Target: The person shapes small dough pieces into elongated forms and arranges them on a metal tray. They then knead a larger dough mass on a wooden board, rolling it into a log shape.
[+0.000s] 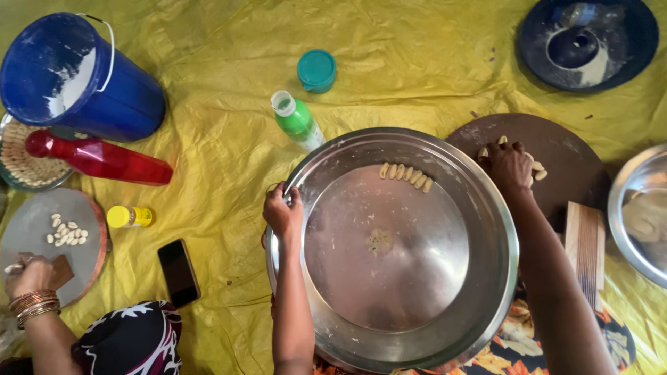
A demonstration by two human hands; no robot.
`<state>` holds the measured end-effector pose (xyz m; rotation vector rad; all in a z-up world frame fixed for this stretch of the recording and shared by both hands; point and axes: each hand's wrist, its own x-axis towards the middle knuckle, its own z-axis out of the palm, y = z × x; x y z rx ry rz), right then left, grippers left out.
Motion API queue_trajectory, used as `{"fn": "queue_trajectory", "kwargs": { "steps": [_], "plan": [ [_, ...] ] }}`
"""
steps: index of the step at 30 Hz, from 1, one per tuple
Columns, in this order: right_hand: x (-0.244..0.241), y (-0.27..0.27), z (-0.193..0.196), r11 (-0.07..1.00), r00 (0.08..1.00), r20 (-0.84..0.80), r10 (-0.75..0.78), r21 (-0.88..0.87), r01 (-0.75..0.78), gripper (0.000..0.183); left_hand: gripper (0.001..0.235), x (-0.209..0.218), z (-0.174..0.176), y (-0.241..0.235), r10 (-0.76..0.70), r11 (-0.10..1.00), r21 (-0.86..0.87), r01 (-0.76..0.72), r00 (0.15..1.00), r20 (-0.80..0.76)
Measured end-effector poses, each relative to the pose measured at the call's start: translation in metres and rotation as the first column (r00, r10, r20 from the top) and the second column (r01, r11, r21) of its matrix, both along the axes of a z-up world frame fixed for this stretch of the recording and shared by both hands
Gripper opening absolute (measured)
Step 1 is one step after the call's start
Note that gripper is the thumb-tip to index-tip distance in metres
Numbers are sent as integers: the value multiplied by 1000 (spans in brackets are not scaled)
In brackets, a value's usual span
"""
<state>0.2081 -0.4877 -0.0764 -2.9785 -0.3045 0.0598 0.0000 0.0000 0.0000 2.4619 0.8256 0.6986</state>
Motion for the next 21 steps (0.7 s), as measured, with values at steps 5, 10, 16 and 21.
{"fn": "queue_trajectory", "kwargs": {
  "steps": [5,10,16,21],
  "plan": [
    [16,8,-53,985,996,68,55,-166,-43,26,32,7,1,-4,-11,1000,9,11,1000,-18],
    [7,9,-39,990,995,5,-104,93,103,20,34,12,-7,-6,-13,1000,-8,13,997,-76],
    [2,8,67,617,939,-86,-333,733,286,48,35,13,-11,-14,-46,999,12,47,998,-51],
    [-46,16,165,513,988,-114,-102,845,150,37,38,18,-11,-20,-85,996,-1,85,996,-38]
  ]
}}
